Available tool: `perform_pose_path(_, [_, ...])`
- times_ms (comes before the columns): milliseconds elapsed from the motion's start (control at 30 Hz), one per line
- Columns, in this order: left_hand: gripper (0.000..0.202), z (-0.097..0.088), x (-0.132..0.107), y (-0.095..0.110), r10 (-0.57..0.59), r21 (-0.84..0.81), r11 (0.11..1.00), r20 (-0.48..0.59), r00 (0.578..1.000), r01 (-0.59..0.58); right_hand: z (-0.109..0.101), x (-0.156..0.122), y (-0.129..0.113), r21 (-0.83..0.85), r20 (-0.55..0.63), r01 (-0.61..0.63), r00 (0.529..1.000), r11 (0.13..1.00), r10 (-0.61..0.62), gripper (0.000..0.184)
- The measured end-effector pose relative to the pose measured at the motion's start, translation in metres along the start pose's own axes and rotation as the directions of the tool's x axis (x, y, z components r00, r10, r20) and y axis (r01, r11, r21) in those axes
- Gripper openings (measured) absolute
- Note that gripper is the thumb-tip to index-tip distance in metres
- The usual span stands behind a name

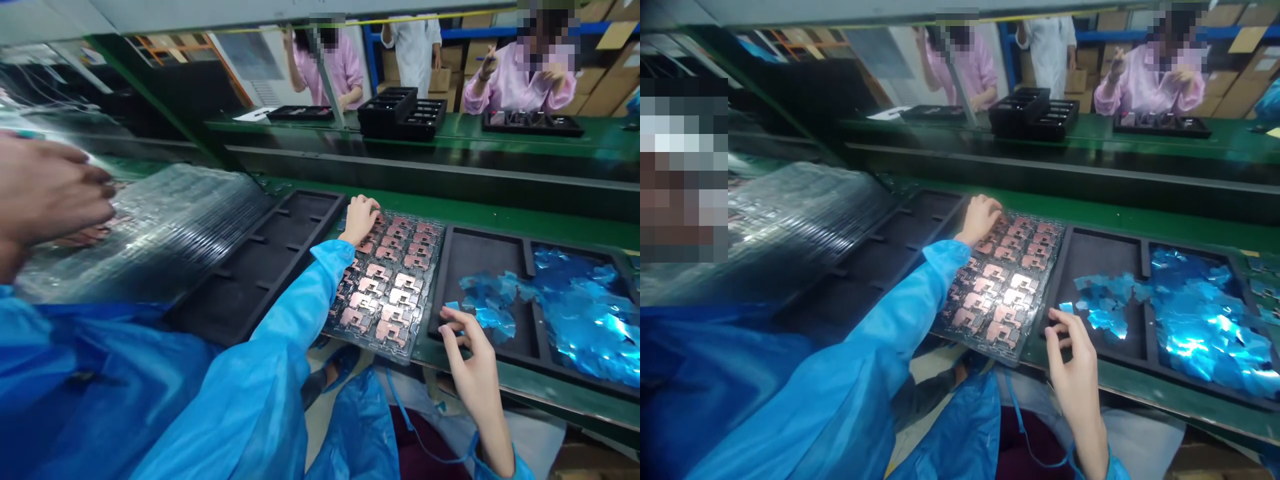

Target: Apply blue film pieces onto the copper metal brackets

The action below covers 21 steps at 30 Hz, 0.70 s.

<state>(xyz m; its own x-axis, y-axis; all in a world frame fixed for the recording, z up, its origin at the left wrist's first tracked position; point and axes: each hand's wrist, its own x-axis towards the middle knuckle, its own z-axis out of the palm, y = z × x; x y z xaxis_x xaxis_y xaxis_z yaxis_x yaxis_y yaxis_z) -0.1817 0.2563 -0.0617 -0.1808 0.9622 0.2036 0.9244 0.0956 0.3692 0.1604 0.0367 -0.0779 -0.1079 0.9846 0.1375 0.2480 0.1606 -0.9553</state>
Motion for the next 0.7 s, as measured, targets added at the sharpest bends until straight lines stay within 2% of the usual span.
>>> perform_pose_path(67, [0.029,0.001,-0.009,-0.007,0.014,0.041,0.999,0.016,1.000,-0.015,-0.001,0.000,-0.001,0.002,0.000,0.005,1.000,1.000,-0.005,0.027])
perform_pose_path(233, [0.036,0.000,-0.030,-0.016,0.095,0.065,0.992,0.130,0.987,-0.105,0.000,0.000,-0.004,0.013,0.013,0.019,1.000,1.000,-0.019,0.027])
perform_pose_path(367, [0.045,-0.012,-0.039,-0.023,0.141,0.029,0.988,0.173,0.975,-0.149,-0.003,-0.001,-0.002,0.007,0.020,0.009,1.000,1.000,-0.009,0.026])
perform_pose_path(567, [0.034,-0.031,-0.048,-0.035,0.176,-0.067,0.984,0.354,0.918,-0.163,-0.009,-0.003,0.004,0.021,-0.007,-0.014,1.000,1.000,0.014,0.026])
perform_pose_path(700, [0.029,-0.032,-0.046,-0.030,0.153,-0.124,0.986,0.362,0.920,-0.115,-0.011,-0.004,0.009,0.028,0.002,-0.015,1.000,0.999,0.015,0.026])
